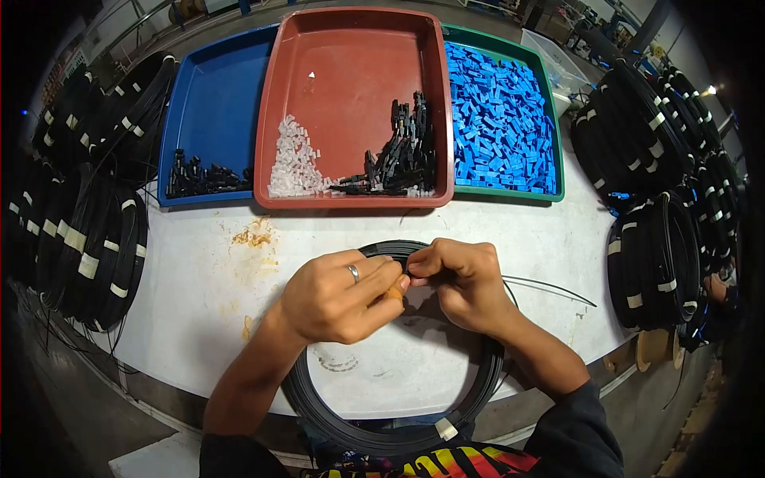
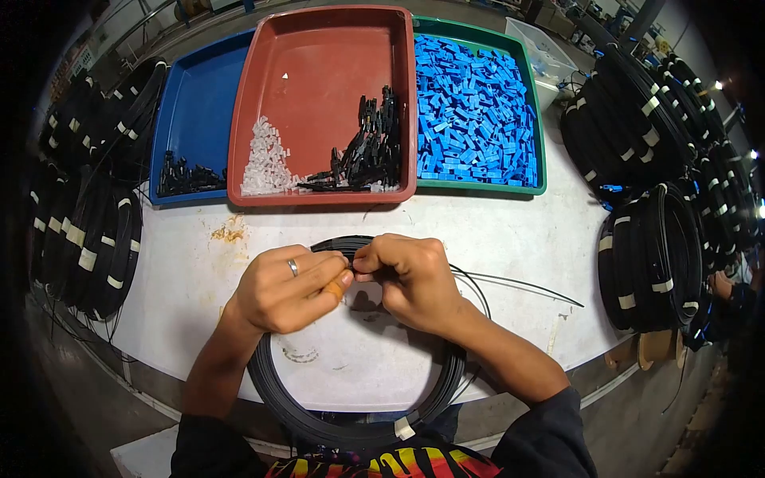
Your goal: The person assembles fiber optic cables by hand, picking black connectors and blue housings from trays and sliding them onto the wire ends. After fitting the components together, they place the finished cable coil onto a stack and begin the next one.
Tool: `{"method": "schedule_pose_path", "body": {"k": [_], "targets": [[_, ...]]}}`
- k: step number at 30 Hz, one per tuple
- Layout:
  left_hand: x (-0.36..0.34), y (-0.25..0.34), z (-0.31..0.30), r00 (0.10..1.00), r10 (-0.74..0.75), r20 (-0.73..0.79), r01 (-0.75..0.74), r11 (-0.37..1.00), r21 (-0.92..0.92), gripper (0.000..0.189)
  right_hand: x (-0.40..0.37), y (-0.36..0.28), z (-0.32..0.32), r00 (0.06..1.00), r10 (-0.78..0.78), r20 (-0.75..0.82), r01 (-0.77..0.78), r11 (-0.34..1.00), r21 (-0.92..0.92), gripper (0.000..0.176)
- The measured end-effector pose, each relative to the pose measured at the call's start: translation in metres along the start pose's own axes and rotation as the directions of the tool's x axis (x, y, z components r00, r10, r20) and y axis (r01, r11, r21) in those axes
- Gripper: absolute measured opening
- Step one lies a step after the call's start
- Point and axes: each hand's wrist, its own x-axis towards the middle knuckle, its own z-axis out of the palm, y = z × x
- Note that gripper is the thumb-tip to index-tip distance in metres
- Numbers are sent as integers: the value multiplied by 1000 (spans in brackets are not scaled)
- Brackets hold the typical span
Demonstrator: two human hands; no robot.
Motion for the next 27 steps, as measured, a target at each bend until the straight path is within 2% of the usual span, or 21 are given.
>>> {"method": "schedule_pose_path", "body": {"k": [3,5,6,7,8,9,10,11,12,14,15,16,17,20,21,22,23,24,25,26,27], "targets": [[-1,1,-4,995,64,79,-69,996,51,13,1,-4,-1,999,43,27,-44,998,39,26],[-4,0,-4,996,-85,37,88,991,-96,15,-1,-5,0,1000,-5,2,5,1000,-5,25],[-5,0,-3,996,-87,35,90,992,-94,15,-1,-6,0,998,-50,-26,49,997,-55,24],[-5,2,-2,975,-222,12,219,951,-219,14,0,-6,-1,998,-49,-25,48,997,-55,24],[-6,3,-1,935,-354,8,335,878,-343,13,3,-6,-3,972,-233,-26,225,957,-185,22],[-5,4,-1,936,-352,7,333,878,-344,13,4,-7,-4,912,-409,-4,388,868,-310,22],[-5,6,-1,905,-423,32,394,810,-433,15,5,-9,-4,912,-411,-5,389,867,-311,22],[-5,6,-1,869,-490,65,450,729,-515,16,6,-12,-4,864,-503,15,466,788,-402,19],[-5,6,0,869,-490,65,450,730,-514,16,6,-15,-4,808,-588,44,531,694,-486,17],[-5,6,3,941,-338,0,316,879,-357,15,4,-19,-4,848,-528,38,482,739,-471,13],[-3,6,1,942,-335,1,313,879,-359,15,3,-18,-6,955,-294,27,287,901,-325,13],[1,7,-3,984,-168,53,175,966,-191,16,1,-16,-8,998,-40,54,49,984,-172,13],[3,6,-5,991,-6,133,10,1000,-27,17,-1,-14,-8,998,-38,49,46,984,-174,13],[2,4,-6,996,1,94,1,1000,-24,17,-1,-6,-5,993,84,85,-88,995,46,24],[-1,2,-6,996,-4,95,6,1000,-23,17,-1,-6,-4,997,40,65,-40,999,0,27],[-6,0,-5,993,-101,67,108,986,-123,16,0,-7,-3,997,43,68,-43,999,1,27],[-8,-2,-4,979,-196,48,202,953,-225,16,3,-9,-2,996,-80,27,81,994,-67,27],[-7,0,-2,979,-196,46,202,953,-226,16,5,-10,-2,979,-205,-7,202,970,-139,27],[-6,2,-1,954,-298,21,290,907,-306,16,5,-10,-3,979,-205,-8,202,969,-139,27],[-5,4,0,917,-399,6,370,846,-384,16,4,-10,-4,950,-313,4,303,919,-254,27],[-5,5,0,917,-399,8,371,846,-383,16,3,-10,-4,910,-414,28,395,844,-362,27]]}}
